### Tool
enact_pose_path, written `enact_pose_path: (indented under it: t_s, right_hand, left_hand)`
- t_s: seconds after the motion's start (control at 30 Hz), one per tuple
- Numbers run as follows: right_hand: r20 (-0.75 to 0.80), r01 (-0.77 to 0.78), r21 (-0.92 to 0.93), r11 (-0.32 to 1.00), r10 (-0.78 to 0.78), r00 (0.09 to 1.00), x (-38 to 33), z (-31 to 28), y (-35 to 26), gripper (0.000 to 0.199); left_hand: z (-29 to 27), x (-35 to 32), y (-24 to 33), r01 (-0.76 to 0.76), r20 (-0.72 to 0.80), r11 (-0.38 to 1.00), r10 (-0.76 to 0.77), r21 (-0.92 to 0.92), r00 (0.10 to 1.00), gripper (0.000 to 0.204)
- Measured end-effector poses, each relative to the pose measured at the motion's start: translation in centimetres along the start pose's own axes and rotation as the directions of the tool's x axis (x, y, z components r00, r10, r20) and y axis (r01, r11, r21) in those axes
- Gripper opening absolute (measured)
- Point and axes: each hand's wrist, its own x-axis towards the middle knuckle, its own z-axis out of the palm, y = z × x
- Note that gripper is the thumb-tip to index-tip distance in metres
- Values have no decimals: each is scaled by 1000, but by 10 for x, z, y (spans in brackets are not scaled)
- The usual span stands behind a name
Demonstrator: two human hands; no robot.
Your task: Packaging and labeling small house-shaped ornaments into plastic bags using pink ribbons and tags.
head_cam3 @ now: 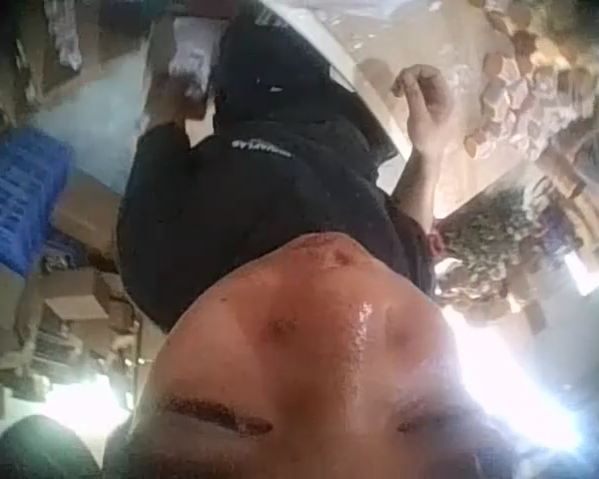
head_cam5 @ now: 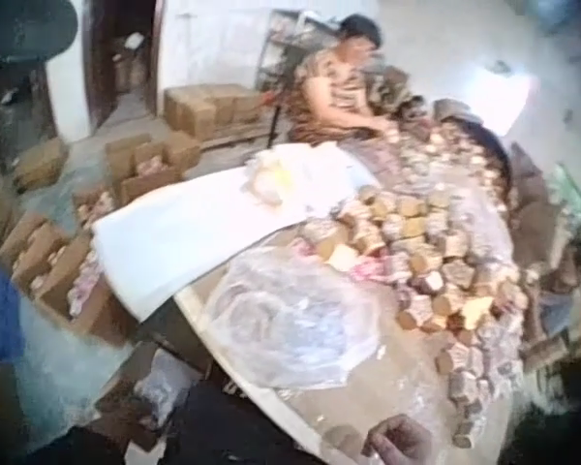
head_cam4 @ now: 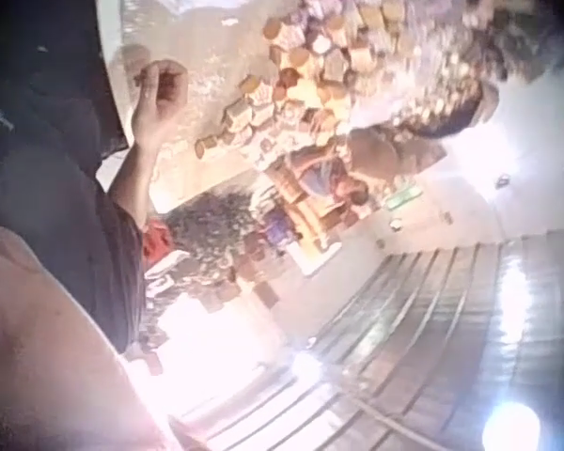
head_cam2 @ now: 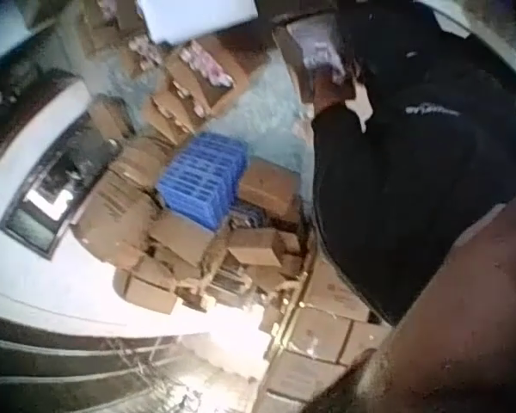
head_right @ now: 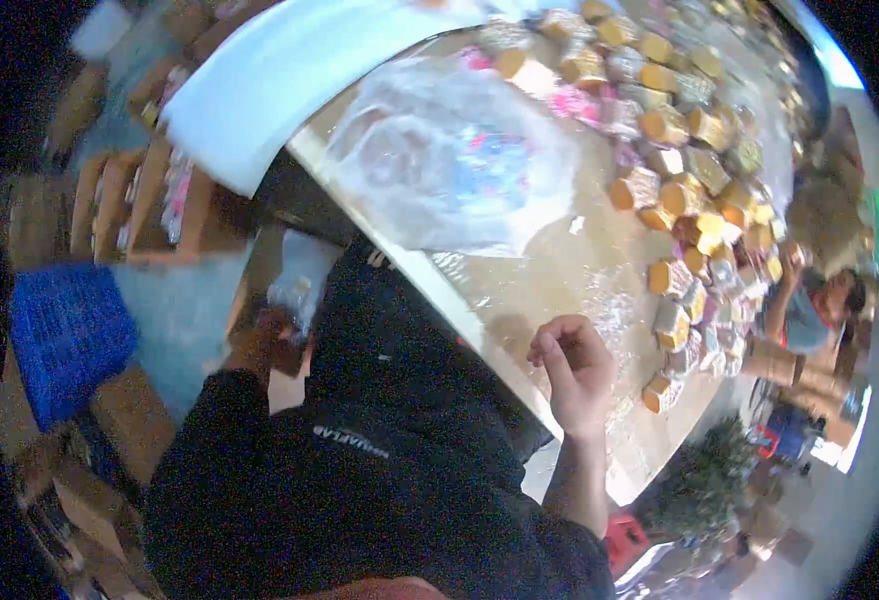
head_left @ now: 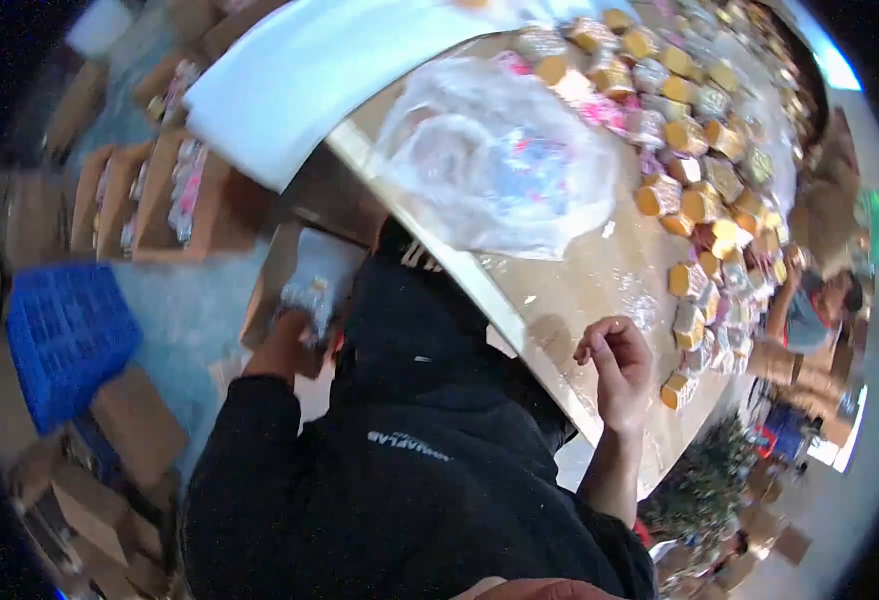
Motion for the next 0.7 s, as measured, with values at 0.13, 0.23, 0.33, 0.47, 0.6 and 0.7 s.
enact_pose_path:
  t_s: [0.13,0.23,0.33,0.47,0.6,0.7]
  right_hand:
    - [-79,43,-17,999,-45,996,5,-25,-10,8]
    - [-59,101,79,992,-97,994,15,-45,-7,11]
    - [-173,105,26,994,-99,980,7,-70,4,11]
    - [-277,90,43,995,-75,958,-7,-100,19,10]
    - [-403,55,25,998,-41,914,-32,-130,32,11]
    - [-376,137,99,986,-90,922,-20,-131,34,11]
  left_hand:
    - [-3,35,77,398,-398,-29,-131,917,908,40]
    - [25,42,134,335,-401,-911,221,240,889,51]
    - [68,62,79,269,-113,-867,244,420,963,49]
    - [160,72,25,-284,480,-666,126,690,868,26]
    - [341,65,-31,75,83,-614,225,786,971,54]
    - [410,33,-73,5,555,-1000,19,28,832,52]
